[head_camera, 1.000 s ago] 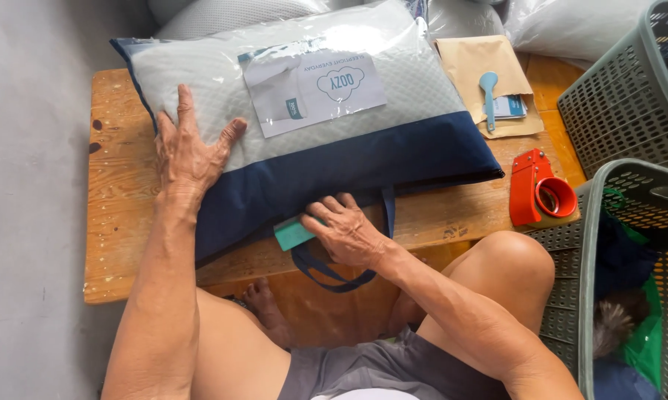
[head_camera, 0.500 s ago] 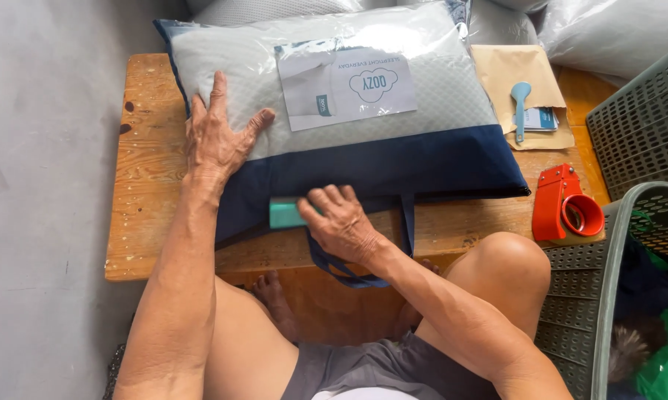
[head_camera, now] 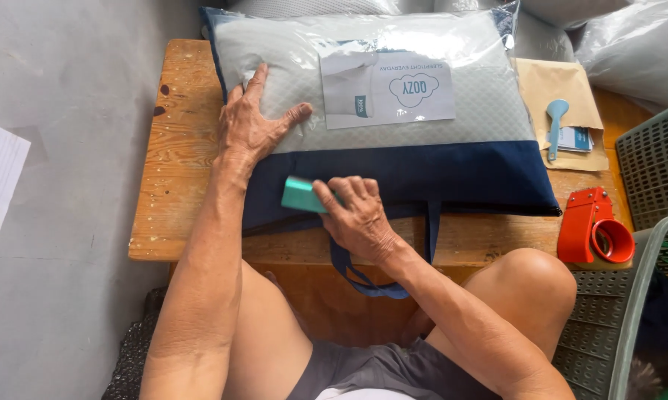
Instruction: The person cleans a pillow inside a blue and white bag using a green sponge. They wipe the surface of the pillow and the bag repeatedly, focusing on different areas.
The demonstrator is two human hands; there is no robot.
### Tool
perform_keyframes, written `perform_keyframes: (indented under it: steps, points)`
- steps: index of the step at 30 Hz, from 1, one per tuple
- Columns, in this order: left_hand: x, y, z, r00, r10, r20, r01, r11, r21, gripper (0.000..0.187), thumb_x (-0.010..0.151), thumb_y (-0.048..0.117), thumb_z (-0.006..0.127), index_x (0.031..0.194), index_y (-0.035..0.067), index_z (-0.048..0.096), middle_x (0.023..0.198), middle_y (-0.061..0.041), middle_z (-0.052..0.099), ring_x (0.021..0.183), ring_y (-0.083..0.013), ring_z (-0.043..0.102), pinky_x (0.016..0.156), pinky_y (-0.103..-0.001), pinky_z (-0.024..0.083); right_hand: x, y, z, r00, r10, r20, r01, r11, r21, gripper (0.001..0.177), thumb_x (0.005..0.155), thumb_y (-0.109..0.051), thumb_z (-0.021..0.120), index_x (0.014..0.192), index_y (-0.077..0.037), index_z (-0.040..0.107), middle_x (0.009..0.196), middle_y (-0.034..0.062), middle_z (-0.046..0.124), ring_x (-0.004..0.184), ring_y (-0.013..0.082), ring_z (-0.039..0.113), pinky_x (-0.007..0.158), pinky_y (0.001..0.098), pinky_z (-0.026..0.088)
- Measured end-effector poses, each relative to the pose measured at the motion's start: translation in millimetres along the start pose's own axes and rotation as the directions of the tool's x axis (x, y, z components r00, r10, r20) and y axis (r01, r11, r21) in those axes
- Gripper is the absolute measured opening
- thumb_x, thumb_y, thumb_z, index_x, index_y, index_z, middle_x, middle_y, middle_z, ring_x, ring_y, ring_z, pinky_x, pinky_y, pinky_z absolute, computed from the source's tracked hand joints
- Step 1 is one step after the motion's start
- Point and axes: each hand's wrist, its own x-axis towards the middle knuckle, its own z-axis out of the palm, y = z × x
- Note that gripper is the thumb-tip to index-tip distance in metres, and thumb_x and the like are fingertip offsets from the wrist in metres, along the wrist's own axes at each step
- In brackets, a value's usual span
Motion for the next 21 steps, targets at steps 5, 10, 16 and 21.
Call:
perform_keyframes:
  steps: [5,10,16,21]
  points:
    - [-7,1,-2,0.999,-0.002,0.042,0.005,0.998,-0.061,0.11,0.074,0.089,0.053,0.163,0.031,0.025,0.155,-0.028,0.035,0.132,-0.0529,0.043,0.106,-0.064,0.038,-3,-9,-11,0.96,-0.169,0.224,0.132,0.976,0.172,0.045,0.086,-0.013,0.068,0.13,-0.012,0.058,0.117,0.0102,0.058,0.097,0.0291,0.057,0.086,0.0447,0.036]
    - [2,-18,-13,0.99,0.088,0.112,-0.068,0.982,-0.174,0.094,0.085,0.08,0.044,0.161,0.028,0.029,0.157,-0.022,0.038,0.144,-0.0433,0.036,0.115,-0.054,0.031,26,-3,-10,0.988,0.149,-0.038,-0.141,0.977,0.16,0.055,0.098,-0.023,0.073,0.145,-0.009,0.049,0.123,0.0134,0.058,0.106,0.0298,0.058,0.087,0.0454,0.039]
    - [11,-43,-7,0.983,0.166,0.075,-0.15,0.971,-0.186,0.099,0.08,0.074,0.066,0.159,0.024,0.036,0.15,-0.019,0.047,0.142,-0.036,0.041,0.117,-0.049,0.031,18,-28,14,0.997,0.078,0.023,-0.079,0.995,0.059,0.051,0.093,-0.024,0.069,0.14,-0.01,0.054,0.118,0.0117,0.058,0.1,0.0321,0.056,0.082,0.0458,0.036]
    - [11,-40,-10,0.993,0.056,0.104,-0.038,0.985,-0.166,0.113,0.071,0.082,0.067,0.163,0.031,0.026,0.139,-0.021,0.044,0.137,-0.0399,0.043,0.115,-0.052,0.036,-4,-55,18,0.977,-0.038,0.212,0.008,0.99,0.139,0.049,0.082,-0.015,0.065,0.131,-0.015,0.059,0.114,0.0093,0.057,0.093,0.0305,0.055,0.079,0.0458,0.034]
